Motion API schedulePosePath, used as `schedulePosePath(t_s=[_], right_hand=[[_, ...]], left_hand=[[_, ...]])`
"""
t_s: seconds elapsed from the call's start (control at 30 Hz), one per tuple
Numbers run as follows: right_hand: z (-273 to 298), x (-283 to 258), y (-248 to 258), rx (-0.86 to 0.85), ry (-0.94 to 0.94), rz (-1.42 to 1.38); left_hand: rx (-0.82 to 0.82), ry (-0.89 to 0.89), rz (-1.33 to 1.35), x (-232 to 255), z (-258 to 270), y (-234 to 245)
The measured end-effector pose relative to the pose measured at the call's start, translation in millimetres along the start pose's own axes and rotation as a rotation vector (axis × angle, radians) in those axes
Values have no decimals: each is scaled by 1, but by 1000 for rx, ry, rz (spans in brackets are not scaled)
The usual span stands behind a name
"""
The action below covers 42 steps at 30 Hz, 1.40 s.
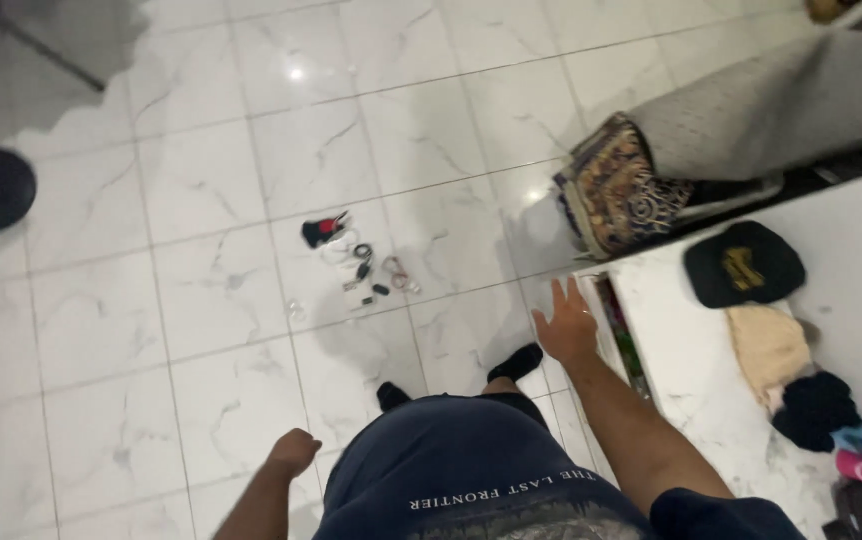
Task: The person picks up various small items from the floor and places them on a white countertop. They handle bottles, boxes, a wallet, a remote, glasses, a cap, and cables, arranging them in a line along the counter edge.
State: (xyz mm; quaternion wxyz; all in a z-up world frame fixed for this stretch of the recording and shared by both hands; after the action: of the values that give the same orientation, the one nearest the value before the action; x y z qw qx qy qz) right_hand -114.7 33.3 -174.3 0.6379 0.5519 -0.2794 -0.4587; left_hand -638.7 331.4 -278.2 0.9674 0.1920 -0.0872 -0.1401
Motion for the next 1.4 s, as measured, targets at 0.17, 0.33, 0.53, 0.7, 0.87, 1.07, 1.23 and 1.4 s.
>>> schedulePosePath(t_s=[0.17,0.33,0.53,0.7,0.87,1.07,1.23,1.4], right_hand=[[18,-99,-14,-325,27,17],[23,-148,-45,-571,70,155],[-12,-187,-79,-703,141,231],[-69,-194,-143,-799,231,490],[-118,-202,-230,-859,200,437],[-152,-253,-320,-923,84,198],[-188,-293,-399,-929,-53,50],[-214,-306,-506,-862,114,80]], left_hand=[[12,-52,-116,-98,-15,-37],[-57,29,37,-145,-10,-92],[-61,289,464,-87,23,-88],[-46,117,500,-23,-6,-44],[-26,5,471,24,-71,25],[-104,-41,324,20,-237,20],[-106,92,344,19,-368,38],[-6,33,425,56,-455,81]])
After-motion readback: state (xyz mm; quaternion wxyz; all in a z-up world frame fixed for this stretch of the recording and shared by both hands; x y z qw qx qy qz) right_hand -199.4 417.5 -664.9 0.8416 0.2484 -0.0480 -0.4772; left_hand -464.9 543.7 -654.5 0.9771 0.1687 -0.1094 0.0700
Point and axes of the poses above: each hand's wrist, its own z-axis away from the middle knuckle, its own y-axis out of the back of the hand, x = y × z, the point moved 3 cm from there along -z, towards the middle knuckle, and after that the axes turned 5 degrees about -y, right-handed, at the moved point
